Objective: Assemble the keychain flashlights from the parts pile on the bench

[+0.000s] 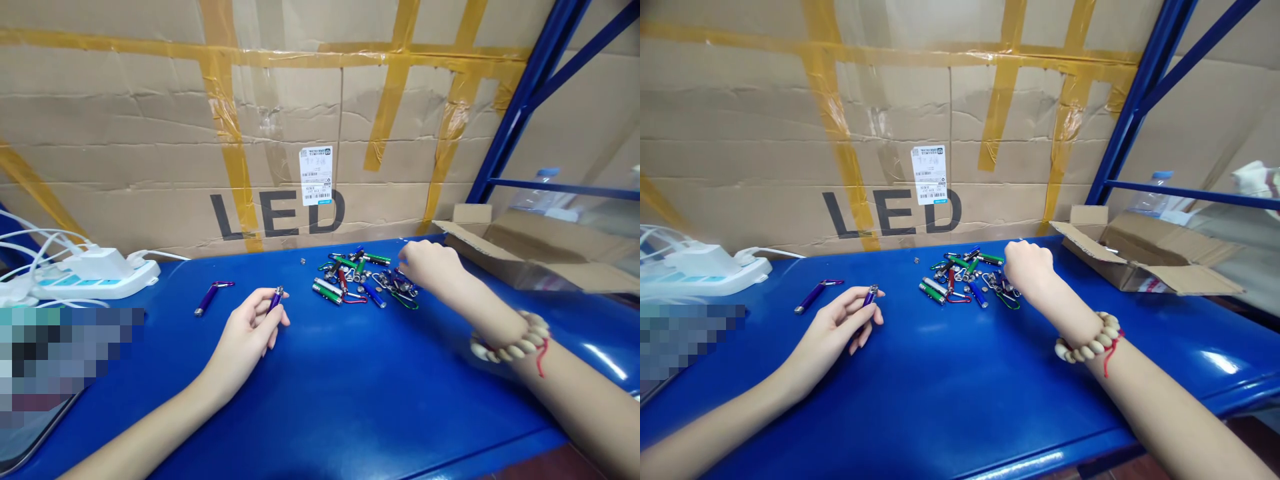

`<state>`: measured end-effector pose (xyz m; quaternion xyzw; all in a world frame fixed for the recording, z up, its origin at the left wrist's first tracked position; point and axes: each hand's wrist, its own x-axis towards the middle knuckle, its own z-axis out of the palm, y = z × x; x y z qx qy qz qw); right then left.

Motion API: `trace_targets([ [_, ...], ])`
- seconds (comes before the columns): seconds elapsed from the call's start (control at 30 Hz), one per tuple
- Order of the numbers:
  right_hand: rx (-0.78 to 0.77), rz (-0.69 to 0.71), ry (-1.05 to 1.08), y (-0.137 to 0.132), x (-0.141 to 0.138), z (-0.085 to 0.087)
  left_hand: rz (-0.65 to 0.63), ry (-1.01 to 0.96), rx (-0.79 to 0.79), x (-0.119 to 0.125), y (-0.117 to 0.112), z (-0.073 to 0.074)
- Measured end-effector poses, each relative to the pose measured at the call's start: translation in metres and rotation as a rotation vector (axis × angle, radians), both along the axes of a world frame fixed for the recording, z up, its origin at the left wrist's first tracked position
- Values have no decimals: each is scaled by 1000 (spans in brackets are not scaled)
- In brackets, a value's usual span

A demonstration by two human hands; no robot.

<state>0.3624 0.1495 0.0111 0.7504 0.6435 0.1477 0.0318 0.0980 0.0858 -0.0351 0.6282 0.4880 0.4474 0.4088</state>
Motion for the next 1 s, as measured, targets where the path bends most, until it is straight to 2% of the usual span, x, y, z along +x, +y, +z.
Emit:
trace_targets([
  [0.17, -95, -31, 44, 15, 9, -7, 41, -35, 11, 0, 1, 0],
  [0.4, -104, 5, 132, 17, 11, -10, 92, -115, -28, 0, -1, 2],
  [0.57, -118, 12, 199, 32, 17, -21, 83, -146, -37, -1, -3, 1],
  [0.73, -29, -6, 258, 51, 30, -35, 67, -175, -67, -2, -5, 1],
  [0.83, 11, 61, 299, 50, 34, -31, 42, -201, -95, -3, -4, 0],
  [0.9, -26, 192, 371, 43, 32, -23, 24, -221, -102, -4, -2, -2],
  [1.0, 103, 306, 314, 28, 24, -11, 17, -238, -111, -4, 0, -5],
])
